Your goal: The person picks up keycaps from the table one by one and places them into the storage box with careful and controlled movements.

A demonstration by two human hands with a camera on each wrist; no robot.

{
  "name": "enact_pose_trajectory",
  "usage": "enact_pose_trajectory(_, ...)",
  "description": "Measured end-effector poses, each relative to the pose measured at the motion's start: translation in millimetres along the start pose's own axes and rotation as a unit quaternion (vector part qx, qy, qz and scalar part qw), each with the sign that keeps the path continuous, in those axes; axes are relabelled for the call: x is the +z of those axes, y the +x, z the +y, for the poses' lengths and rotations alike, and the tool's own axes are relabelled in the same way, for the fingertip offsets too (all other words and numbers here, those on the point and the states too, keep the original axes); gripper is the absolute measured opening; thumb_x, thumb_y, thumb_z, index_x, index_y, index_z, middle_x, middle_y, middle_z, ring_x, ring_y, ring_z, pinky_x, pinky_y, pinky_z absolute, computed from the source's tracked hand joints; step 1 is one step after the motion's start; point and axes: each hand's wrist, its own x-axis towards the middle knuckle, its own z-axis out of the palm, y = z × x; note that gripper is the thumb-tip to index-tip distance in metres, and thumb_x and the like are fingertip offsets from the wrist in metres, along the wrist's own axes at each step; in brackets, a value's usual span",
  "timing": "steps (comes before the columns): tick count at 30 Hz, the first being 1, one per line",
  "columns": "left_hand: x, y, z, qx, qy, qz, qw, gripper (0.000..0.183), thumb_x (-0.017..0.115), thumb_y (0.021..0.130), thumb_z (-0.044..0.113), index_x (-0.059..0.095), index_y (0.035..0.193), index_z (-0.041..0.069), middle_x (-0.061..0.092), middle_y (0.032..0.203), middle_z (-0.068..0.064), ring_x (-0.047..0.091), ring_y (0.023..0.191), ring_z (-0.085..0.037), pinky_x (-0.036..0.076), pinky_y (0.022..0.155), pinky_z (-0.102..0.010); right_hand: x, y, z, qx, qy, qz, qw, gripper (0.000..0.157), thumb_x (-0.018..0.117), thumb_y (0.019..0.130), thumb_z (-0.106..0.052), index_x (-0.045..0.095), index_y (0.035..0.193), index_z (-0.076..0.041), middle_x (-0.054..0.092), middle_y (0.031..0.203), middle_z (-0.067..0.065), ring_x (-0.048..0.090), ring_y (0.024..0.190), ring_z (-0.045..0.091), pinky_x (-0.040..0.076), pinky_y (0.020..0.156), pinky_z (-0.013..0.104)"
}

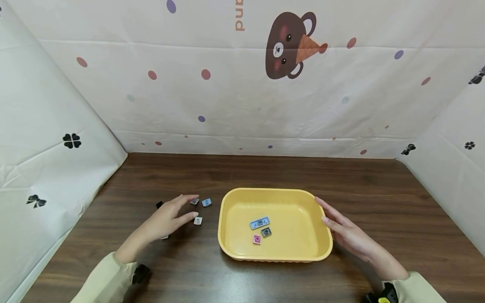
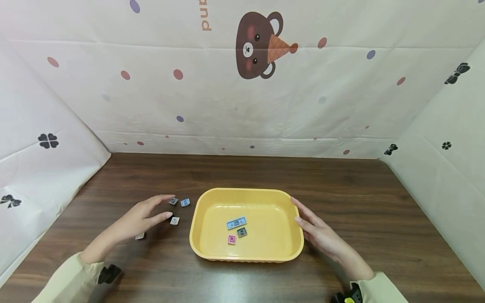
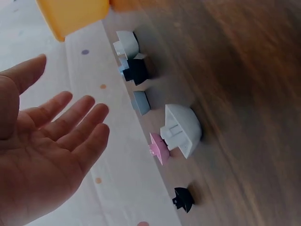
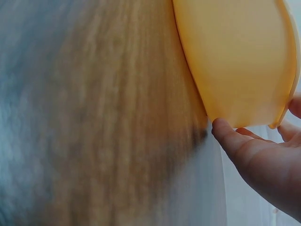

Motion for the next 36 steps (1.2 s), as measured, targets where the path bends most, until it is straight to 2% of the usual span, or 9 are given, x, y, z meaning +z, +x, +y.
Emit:
enact_pose_trajectory(6,-2.5,3.2,-5.5,-0.028,-0.047,-0.026,0.9981,0.039,0.059,0.089,0.021,0.052,0.122,0.001,0.056,0.119,-0.014,0.052,0.112,-0.032,0.043,0.089,-0.047,0.4,-0.5,0.2,0.001,-0.001,0.006,1.0,0.054,0.029,0.101,-0.012,0.002,0.147,-0.015,-0.004,0.149,0.01,0.034,0.12,-0.01,0.038,0.093,0.018)
enact_pose_trajectory(13,-1.9,6.2,-10.8,-0.056,-0.077,-0.053,0.9941,0.032,0.062,0.087,0.019,0.058,0.115,0.002,0.059,0.113,-0.013,0.056,0.101,-0.027,0.047,0.083,-0.041,-0.3,-0.4,1.1,0.001,-0.001,0.003,1.0,0.054,0.028,0.101,-0.012,0.001,0.147,-0.015,-0.008,0.148,0.015,0.034,0.12,-0.01,0.038,0.093,0.018)
enact_pose_trajectory(22,3.9,12.4,-15.1,-0.07,-0.098,-0.083,0.9892,0.024,0.062,0.086,0.012,0.059,0.107,0.002,0.062,0.103,-0.008,0.058,0.089,-0.018,0.047,0.075,-0.033,-1.1,-0.2,1.6,0.001,0.002,0.002,1.0,0.054,0.028,0.101,-0.013,0.001,0.147,-0.016,-0.003,0.149,0.01,0.034,0.121,-0.009,0.038,0.093,0.018)
enact_pose_trajectory(30,7.4,17.1,-15.4,-0.042,-0.073,-0.093,0.9921,0.015,0.062,0.084,0.006,0.061,0.098,0.001,0.061,0.087,-0.002,0.056,0.081,-0.014,0.046,0.068,-0.027,-0.9,-0.5,0.2,0.004,-0.003,0.007,1.0,0.054,0.028,0.101,-0.013,0.001,0.148,-0.016,-0.011,0.148,0.018,0.035,0.12,-0.009,0.039,0.092,0.018)
enact_pose_trajectory(36,10.0,19.1,-14.7,-0.034,-0.043,-0.091,0.9944,0.01,0.063,0.082,0.003,0.063,0.092,0.001,0.06,0.081,0.001,0.054,0.075,-0.011,0.045,0.066,-0.026,-0.5,0.1,-0.5,0.007,-0.005,0.006,1.0,0.054,0.028,0.101,-0.013,0.001,0.147,-0.016,-0.014,0.147,0.021,0.035,0.12,-0.009,0.039,0.092,0.018)
